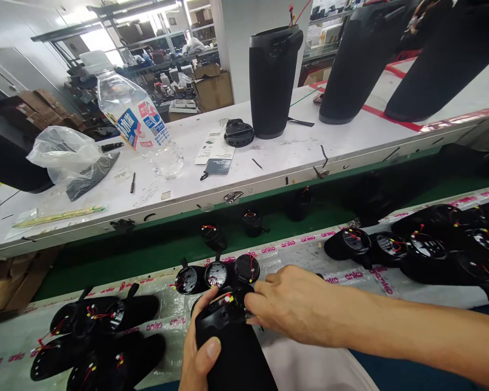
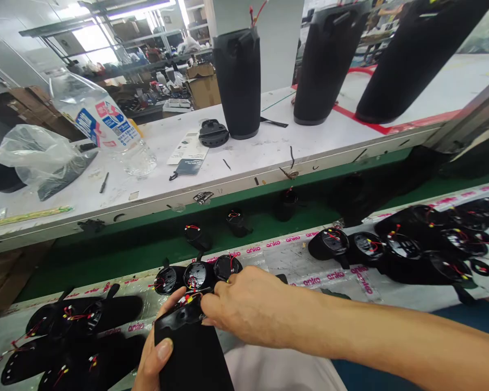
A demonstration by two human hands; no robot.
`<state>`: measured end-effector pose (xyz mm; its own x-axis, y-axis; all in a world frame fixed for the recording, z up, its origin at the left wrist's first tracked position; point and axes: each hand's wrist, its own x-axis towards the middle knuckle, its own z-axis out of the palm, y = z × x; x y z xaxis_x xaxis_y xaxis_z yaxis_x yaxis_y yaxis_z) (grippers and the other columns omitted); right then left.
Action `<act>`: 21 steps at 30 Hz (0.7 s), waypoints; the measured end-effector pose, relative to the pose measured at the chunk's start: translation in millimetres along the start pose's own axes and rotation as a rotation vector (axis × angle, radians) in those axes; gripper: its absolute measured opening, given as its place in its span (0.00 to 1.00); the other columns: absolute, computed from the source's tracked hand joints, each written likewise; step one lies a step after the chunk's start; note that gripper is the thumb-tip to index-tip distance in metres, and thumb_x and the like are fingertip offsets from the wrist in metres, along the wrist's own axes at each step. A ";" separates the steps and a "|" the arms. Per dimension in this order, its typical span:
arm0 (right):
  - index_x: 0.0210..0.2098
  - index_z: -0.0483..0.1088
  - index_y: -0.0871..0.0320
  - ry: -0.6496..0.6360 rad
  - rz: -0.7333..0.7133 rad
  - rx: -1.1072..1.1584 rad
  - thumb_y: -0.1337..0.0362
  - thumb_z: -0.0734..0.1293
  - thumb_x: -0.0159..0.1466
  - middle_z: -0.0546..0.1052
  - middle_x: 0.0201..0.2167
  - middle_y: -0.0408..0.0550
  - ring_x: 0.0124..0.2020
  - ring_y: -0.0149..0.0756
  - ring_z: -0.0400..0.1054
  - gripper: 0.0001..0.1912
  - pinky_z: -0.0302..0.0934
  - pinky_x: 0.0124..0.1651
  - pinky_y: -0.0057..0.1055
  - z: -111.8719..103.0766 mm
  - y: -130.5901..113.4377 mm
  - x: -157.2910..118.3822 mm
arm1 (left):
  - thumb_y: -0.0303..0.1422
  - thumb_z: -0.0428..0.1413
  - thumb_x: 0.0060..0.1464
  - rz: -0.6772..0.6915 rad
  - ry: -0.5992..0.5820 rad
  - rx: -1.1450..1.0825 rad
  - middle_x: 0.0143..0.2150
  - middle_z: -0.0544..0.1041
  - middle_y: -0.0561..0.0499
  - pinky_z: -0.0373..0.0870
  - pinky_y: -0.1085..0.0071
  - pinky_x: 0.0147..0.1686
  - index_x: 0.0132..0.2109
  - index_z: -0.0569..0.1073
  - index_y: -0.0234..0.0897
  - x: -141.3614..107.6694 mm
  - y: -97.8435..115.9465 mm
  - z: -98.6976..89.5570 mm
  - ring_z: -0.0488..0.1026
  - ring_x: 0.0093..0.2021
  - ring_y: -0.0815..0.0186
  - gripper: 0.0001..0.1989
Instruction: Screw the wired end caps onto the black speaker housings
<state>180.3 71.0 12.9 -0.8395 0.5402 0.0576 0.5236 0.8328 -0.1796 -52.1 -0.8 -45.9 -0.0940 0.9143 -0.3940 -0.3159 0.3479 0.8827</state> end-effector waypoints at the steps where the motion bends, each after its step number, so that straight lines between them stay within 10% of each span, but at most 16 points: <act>1: 0.45 0.67 0.55 -0.008 -0.011 -0.002 0.56 0.61 0.83 0.79 0.33 0.44 0.28 0.38 0.72 0.12 0.38 0.26 0.40 -0.1 -0.9 2.2 | 0.55 0.72 0.41 0.001 -0.002 -0.004 0.57 0.86 0.42 0.76 0.49 0.60 0.66 0.76 0.45 -0.1 0.6 0.3 0.79 0.62 0.36 0.46; 21: 0.46 0.72 0.57 -0.239 -0.070 0.011 0.70 0.70 0.72 0.80 0.30 0.44 0.21 0.35 0.66 0.04 0.39 0.23 0.39 -14.8 2.2 7.3 | 0.57 0.74 0.39 0.007 -0.041 0.178 0.60 0.84 0.44 0.77 0.53 0.58 0.63 0.79 0.45 -0.6 9.6 9.8 0.81 0.58 0.40 0.45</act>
<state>177.5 78.6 27.4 -0.8849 0.4362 -0.1634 0.4623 0.8652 -0.1942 -45.9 4.0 -34.7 -0.0560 0.9233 -0.3799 -0.1425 0.3692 0.9184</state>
